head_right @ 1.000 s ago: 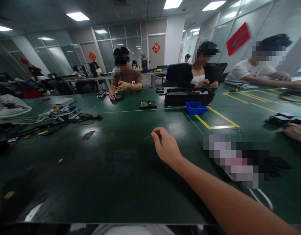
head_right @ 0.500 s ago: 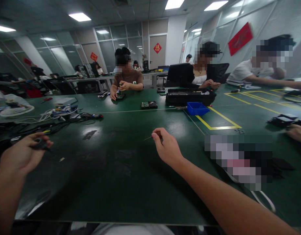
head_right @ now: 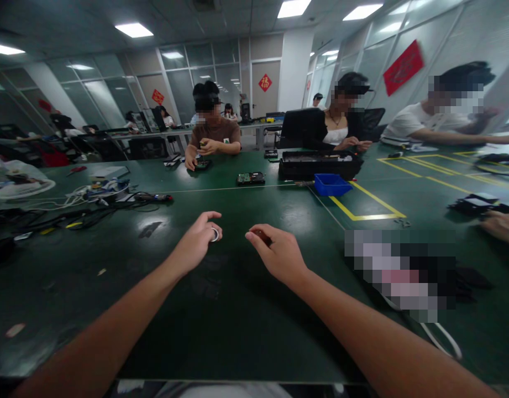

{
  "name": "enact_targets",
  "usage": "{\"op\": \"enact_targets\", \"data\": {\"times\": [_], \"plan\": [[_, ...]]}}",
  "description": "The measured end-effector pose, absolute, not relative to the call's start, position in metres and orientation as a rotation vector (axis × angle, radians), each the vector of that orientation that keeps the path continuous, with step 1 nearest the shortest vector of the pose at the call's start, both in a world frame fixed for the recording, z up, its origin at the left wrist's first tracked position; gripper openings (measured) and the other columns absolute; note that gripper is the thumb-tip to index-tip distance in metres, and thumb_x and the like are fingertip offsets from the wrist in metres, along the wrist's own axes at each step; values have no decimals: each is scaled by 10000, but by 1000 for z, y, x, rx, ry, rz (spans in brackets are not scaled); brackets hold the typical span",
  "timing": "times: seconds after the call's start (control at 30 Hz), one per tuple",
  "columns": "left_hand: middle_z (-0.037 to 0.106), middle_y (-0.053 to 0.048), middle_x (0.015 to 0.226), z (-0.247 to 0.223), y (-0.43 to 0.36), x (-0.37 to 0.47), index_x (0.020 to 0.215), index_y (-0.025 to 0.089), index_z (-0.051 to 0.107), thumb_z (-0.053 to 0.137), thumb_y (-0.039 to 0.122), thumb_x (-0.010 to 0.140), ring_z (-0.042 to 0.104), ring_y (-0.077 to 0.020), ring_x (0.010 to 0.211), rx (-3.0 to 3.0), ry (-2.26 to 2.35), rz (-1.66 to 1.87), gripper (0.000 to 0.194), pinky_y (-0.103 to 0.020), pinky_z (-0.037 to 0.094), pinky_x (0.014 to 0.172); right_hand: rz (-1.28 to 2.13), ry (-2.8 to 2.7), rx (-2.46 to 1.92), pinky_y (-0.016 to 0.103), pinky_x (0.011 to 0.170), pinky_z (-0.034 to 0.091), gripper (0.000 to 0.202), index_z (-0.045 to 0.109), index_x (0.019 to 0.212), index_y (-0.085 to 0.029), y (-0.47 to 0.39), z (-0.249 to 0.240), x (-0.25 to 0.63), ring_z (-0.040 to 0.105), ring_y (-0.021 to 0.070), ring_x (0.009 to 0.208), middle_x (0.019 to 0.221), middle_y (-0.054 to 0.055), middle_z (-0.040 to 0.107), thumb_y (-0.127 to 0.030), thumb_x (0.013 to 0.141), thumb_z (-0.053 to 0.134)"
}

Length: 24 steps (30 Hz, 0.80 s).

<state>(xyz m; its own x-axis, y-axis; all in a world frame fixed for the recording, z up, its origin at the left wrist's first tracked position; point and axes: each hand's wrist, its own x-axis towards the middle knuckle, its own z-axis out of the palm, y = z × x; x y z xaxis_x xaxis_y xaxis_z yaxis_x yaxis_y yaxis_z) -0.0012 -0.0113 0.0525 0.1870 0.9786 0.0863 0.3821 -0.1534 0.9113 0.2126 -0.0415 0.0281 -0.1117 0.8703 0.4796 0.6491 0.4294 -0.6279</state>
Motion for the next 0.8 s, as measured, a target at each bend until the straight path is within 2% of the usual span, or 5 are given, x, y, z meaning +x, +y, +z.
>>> {"op": "enact_targets", "data": {"times": [0.07,0.17,0.27,0.37,0.8], "plan": [[614,-60,1002,34,-14,10,1332,178,433,502,153,770,578,-196,874,1788,1303,892,566,-343,456,837,332,-1840,-1282,316,667,494,228,722,938,-243,-43,28,212,680,191,720,805,12,738,-404,951,561],[583,-93,1144,9,-16,16,1401,190,376,541,32,710,557,-220,1062,1969,1297,850,728,-381,424,997,340,-1807,-1282,325,701,505,235,717,966,-223,-44,28,211,700,200,760,831,23,754,-369,963,533],[586,-113,1188,-4,-14,12,1297,178,494,497,16,803,545,-227,1139,2001,1306,880,520,-399,419,1042,363,-1758,-1275,340,725,519,250,701,1057,-216,-44,25,212,712,208,789,874,37,761,-368,970,523],[615,-88,1192,-6,-7,5,1139,194,609,578,60,838,561,-231,1143,2042,1283,921,331,-410,425,1058,430,-1710,-1230,350,730,535,262,685,1103,-222,-44,21,213,717,211,800,897,43,759,-380,975,520],[677,-45,1218,-3,-3,-4,1180,243,677,696,114,823,599,-230,1168,2046,1249,943,380,-414,425,1080,458,-1674,-1224,360,738,542,233,670,1064,-226,-43,18,212,713,215,818,914,53,757,-387,971,530]]}}
